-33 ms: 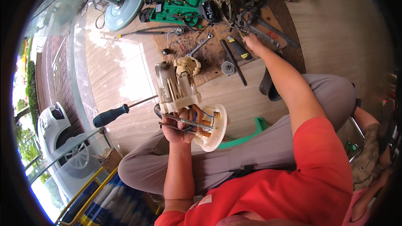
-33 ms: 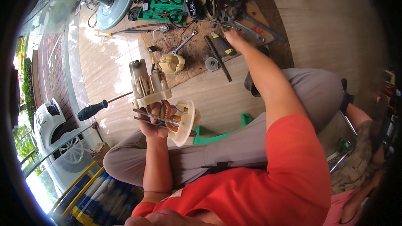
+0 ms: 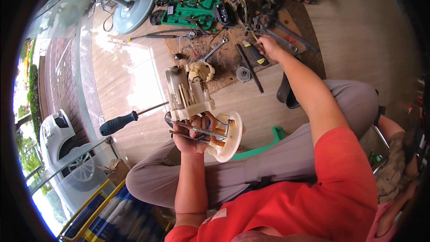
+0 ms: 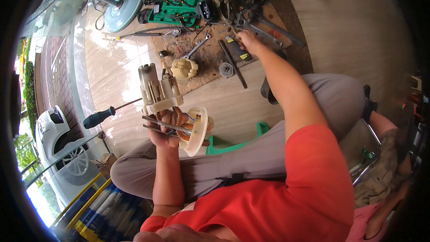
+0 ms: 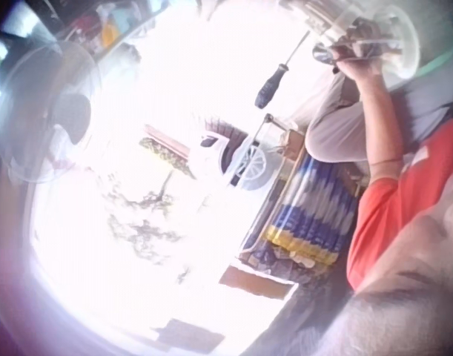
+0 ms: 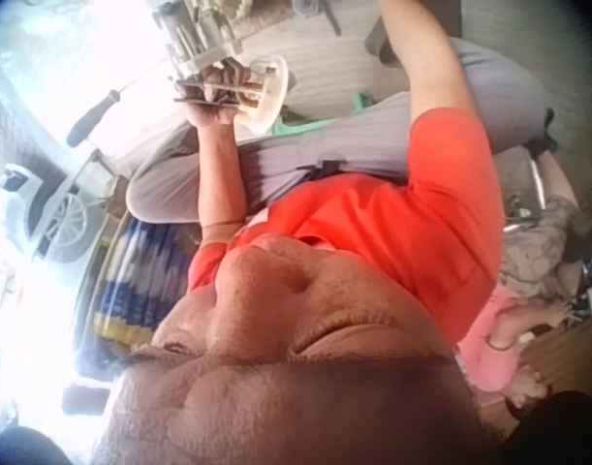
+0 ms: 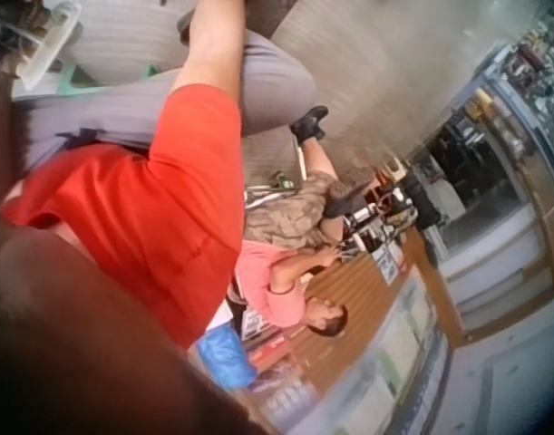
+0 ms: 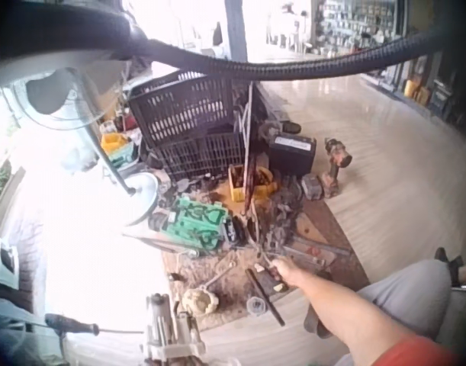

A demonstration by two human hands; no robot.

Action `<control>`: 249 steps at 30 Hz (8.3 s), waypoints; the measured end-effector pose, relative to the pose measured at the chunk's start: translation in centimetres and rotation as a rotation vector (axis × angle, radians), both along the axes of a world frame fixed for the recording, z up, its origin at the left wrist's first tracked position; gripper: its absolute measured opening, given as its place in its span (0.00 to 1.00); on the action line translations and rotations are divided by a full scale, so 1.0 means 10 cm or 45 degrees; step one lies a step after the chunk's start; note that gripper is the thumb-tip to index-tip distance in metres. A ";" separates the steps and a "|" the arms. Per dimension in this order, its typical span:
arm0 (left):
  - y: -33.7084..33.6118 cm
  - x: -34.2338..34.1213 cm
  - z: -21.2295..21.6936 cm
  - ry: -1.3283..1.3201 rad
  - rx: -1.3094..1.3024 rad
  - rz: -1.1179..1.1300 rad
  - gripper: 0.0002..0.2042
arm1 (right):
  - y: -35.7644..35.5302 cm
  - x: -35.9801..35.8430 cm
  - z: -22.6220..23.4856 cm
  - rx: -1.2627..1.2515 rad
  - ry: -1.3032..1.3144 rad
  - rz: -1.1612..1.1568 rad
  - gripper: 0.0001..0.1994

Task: The person disassembles a fuel pump assembly using a screwdriver and pliers, prying off plastic components and disconnecting a cylindrical pump unit from its housing.

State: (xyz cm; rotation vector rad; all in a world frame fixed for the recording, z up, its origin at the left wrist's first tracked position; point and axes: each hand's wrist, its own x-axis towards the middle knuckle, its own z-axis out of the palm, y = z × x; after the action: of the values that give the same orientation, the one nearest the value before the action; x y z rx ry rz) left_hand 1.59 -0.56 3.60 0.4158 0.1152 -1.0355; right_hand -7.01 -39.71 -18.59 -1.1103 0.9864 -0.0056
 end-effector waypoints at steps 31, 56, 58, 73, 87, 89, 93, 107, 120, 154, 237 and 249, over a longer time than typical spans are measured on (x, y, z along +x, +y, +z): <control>0.07 -0.09 0.28 -0.251 0.115 0.064 0.31 | 1.90 -0.29 3.77 -1.319 -0.098 1.261 0.15; -0.15 -0.14 0.34 -0.211 0.497 0.264 0.32 | 2.25 -0.12 3.16 -0.920 -0.096 0.931 0.17; -0.13 -0.10 0.29 -0.177 0.579 0.231 0.34 | 2.24 -0.11 3.12 -0.944 -0.123 0.892 0.19; 0.01 -0.04 0.08 -0.230 0.535 -0.137 0.30 | 2.10 -0.15 3.14 -1.096 0.048 1.042 0.17; 0.13 0.19 0.03 -0.297 0.321 -0.151 0.23 | 1.98 -0.16 3.13 -1.319 -0.006 1.044 0.19; 0.11 0.18 0.05 -0.296 0.338 -0.128 0.24 | 1.97 -0.16 3.16 -1.315 -0.015 1.062 0.19; 0.04 0.05 0.06 -0.446 0.400 -0.116 0.25 | 1.99 -0.15 3.18 -1.296 -0.046 1.062 0.19; -0.06 -0.13 0.12 -0.749 0.733 0.068 0.32 | 2.03 -0.10 3.27 -1.086 -0.114 1.028 0.17; -0.17 -0.15 0.19 -0.301 0.871 0.306 0.31 | 2.28 -0.17 3.44 -1.304 -0.070 0.976 0.16; -0.01 -0.12 0.14 -1.432 1.118 0.262 0.18 | 1.89 -0.09 3.58 -1.154 -0.250 1.187 0.18; -0.08 0.08 0.05 -0.320 0.556 0.259 0.41 | 2.51 0.09 3.19 -1.746 -0.113 0.913 0.14; 0.25 0.21 -0.36 0.097 -0.531 -0.367 0.40 | 2.02 0.13 3.70 -1.100 -0.082 1.228 0.17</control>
State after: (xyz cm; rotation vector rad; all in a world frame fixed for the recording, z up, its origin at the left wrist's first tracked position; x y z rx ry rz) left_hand 3.66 1.95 0.05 0.0116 -0.0959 -1.3241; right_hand -5.70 -19.51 18.43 -2.2815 0.2730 0.3368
